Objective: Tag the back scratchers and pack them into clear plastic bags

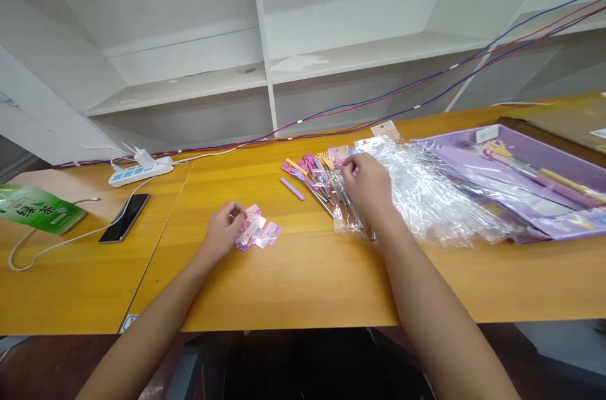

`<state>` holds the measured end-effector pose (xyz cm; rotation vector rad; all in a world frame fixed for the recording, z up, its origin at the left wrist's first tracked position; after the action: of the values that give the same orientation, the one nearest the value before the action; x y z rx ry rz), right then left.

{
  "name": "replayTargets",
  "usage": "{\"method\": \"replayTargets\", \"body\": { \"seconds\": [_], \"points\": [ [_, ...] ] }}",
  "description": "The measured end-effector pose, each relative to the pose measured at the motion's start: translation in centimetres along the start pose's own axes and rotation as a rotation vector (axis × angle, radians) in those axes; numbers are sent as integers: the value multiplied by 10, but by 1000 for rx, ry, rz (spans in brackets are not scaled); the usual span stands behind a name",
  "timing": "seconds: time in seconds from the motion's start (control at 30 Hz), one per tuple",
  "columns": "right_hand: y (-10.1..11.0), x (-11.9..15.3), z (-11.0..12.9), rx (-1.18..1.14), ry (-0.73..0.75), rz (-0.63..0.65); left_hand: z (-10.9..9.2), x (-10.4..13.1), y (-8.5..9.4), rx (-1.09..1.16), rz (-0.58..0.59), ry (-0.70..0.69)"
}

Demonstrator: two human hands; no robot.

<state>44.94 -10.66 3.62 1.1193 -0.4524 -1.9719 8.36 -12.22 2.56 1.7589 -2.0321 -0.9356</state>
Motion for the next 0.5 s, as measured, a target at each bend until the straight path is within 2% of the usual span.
{"method": "replayTargets", "body": {
  "seconds": [0.1,0.17,0.23,0.33,0.4,0.5],
  "points": [
    [10,0,-11,43,8,-38,-4,5,-5,-19,46,-23],
    [10,3,-4,23,60,-21,-6,6,-7,-27,61,-37],
    [3,11,12,-41,143,87,-7,6,-6,-28,62,-41],
    [-17,29,43,-34,236,346,-5,5,-4,-24,45,-35],
    [-32,39,61,88,213,466,-5,4,-2,-24,31,-37],
    [-46,46,76,291,120,545,-5,4,-2,-30,19,-45]
  ]
}}
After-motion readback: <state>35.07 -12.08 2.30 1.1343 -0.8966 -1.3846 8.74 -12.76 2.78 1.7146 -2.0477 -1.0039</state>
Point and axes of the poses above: each hand's wrist, its own x-axis away from the middle knuckle, its own y-axis out of the back of the hand, z = x × y, the point moved 1 cm from there along -x, towards the middle knuckle, and after that the axes turned 6 degrees about -x, right-handed, at the moved point
